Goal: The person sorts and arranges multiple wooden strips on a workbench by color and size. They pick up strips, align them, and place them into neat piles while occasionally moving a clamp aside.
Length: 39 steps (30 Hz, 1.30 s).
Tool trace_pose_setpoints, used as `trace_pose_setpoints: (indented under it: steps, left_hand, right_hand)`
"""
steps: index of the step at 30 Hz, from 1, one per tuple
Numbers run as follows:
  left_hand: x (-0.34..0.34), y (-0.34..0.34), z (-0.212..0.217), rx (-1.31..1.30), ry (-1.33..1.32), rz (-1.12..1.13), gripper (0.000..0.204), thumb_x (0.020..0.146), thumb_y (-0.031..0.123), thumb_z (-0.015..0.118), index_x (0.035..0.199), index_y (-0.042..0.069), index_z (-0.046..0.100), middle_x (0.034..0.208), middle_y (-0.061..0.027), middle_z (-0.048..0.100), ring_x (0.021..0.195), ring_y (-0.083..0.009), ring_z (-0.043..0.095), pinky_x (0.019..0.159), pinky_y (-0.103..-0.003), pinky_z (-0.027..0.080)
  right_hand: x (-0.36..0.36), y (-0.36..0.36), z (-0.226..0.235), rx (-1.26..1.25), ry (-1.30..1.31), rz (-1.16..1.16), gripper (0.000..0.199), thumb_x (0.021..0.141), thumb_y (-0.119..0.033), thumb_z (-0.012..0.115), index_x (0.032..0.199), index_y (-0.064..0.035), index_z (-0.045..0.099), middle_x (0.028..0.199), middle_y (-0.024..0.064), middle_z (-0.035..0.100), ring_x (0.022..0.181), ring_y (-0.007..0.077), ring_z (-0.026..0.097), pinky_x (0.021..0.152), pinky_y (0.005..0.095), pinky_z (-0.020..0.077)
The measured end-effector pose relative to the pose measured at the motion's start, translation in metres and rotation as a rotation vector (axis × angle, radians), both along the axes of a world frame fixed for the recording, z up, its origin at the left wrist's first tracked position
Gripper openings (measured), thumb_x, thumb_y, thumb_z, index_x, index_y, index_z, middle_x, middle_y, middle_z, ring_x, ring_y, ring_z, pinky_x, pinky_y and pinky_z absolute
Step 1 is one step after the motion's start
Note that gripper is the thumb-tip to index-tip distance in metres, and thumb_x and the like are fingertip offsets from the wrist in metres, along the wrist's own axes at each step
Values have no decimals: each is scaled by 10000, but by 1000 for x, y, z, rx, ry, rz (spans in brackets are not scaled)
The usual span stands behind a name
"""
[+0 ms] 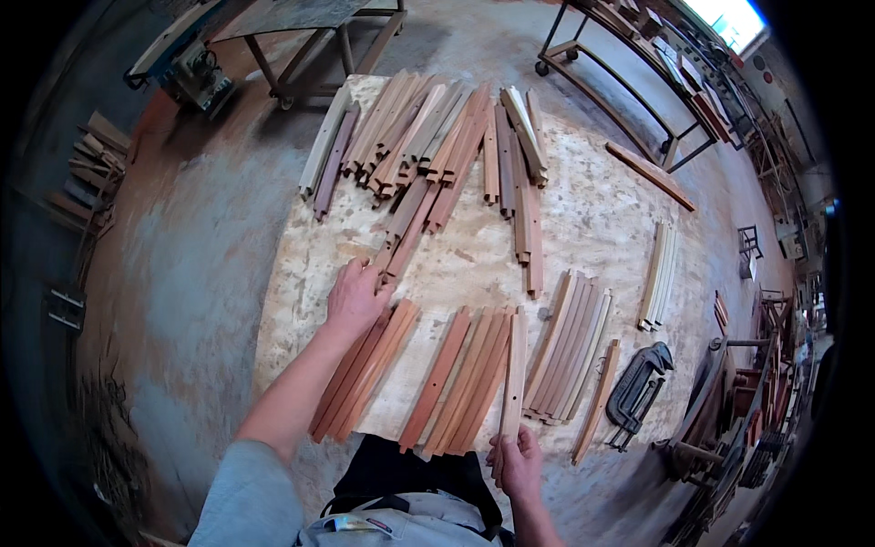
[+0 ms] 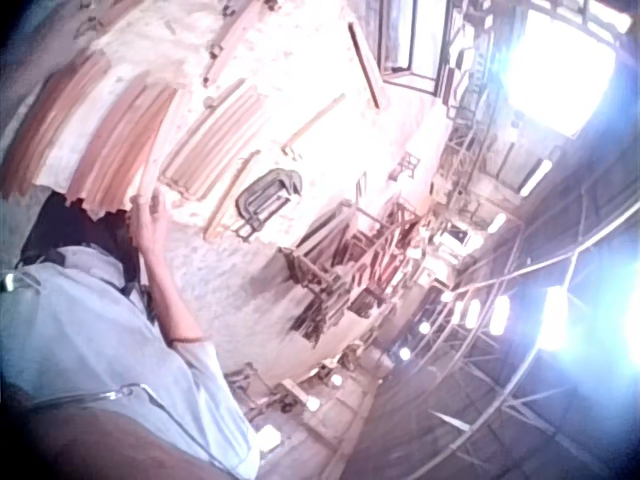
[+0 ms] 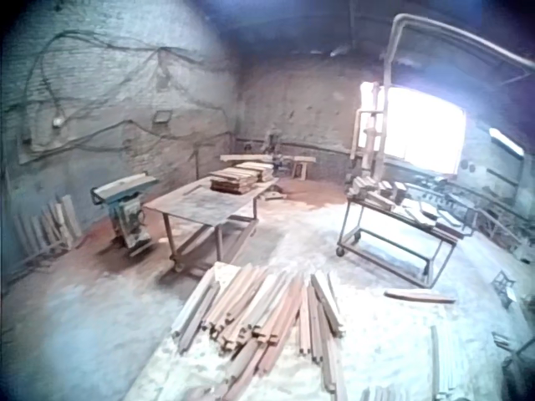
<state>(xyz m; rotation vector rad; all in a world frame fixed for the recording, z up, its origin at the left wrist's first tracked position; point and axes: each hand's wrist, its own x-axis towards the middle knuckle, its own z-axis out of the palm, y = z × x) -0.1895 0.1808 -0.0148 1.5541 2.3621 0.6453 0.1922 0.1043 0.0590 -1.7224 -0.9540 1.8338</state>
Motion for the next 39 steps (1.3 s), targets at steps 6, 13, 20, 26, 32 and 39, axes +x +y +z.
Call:
trace_pose_setpoints:
  steps: [6, 13, 20, 26, 32, 39]
  left_hand:
    - [25, 39, 3, -187, 42, 235, 411, 763, 285, 718, 1021, -20, 621, 1087, -213, 620, 1081, -386, 574, 917, -473, 484]
    - [-5, 38, 1, -158, -12, 201, 301, 783, 190, 625, 1006, -11, 639, 1057, -222, 626, 1032, -398, 590, 892, -488, 492]
    - [-13, -50, 26, -244, -63, 178, 246, 809, 193, 621, 949, -9, 612, 878, -210, 636, 878, -409, 619, 790, -494, 496]
    - [-19, -208, 23, -298, -64, 203, 290, 846, 183, 615, 1081, 12, 610, 953, -200, 639, 966, -398, 616, 828, -503, 476]
    - [9, -282, 34, -365, -77, 122, 333, 816, 167, 666, 1103, 10, 602, 927, -190, 622, 930, -400, 622, 819, -488, 493]
    - [-14, -256, 31, -245, -212, 111, 332, 843, 170, 651, 1133, 8, 627, 997, -184, 658, 915, -381, 649, 786, -433, 525]
  right_hand:
    - [7, -6, -10, 15, 25, -44, 191, 996, -165, 566, 1104, -16, 517, 862, 85, 654, 617, 128, 623, 550, 270, 528]
    - [15, -7, -11, -2, 12, -59, 244, 993, -165, 569, 1171, -7, 512, 873, 89, 658, 628, 139, 633, 554, 282, 535]
    - [22, -6, -13, -7, 4, -79, 235, 998, -174, 561, 1156, -9, 505, 868, 87, 654, 605, 136, 623, 534, 274, 525]
    - [16, 3, -9, -17, 6, -36, 212, 997, -164, 558, 1133, -11, 502, 869, 86, 654, 602, 125, 615, 533, 269, 520]
    - [1, 14, -7, -13, 41, 46, 211, 992, -140, 559, 1142, -3, 501, 872, 87, 655, 627, 130, 621, 567, 270, 527]
    - [-8, 18, -5, 4, -8, 99, 209, 998, -164, 532, 1129, -2, 521, 840, 100, 657, 600, 148, 635, 540, 282, 548]
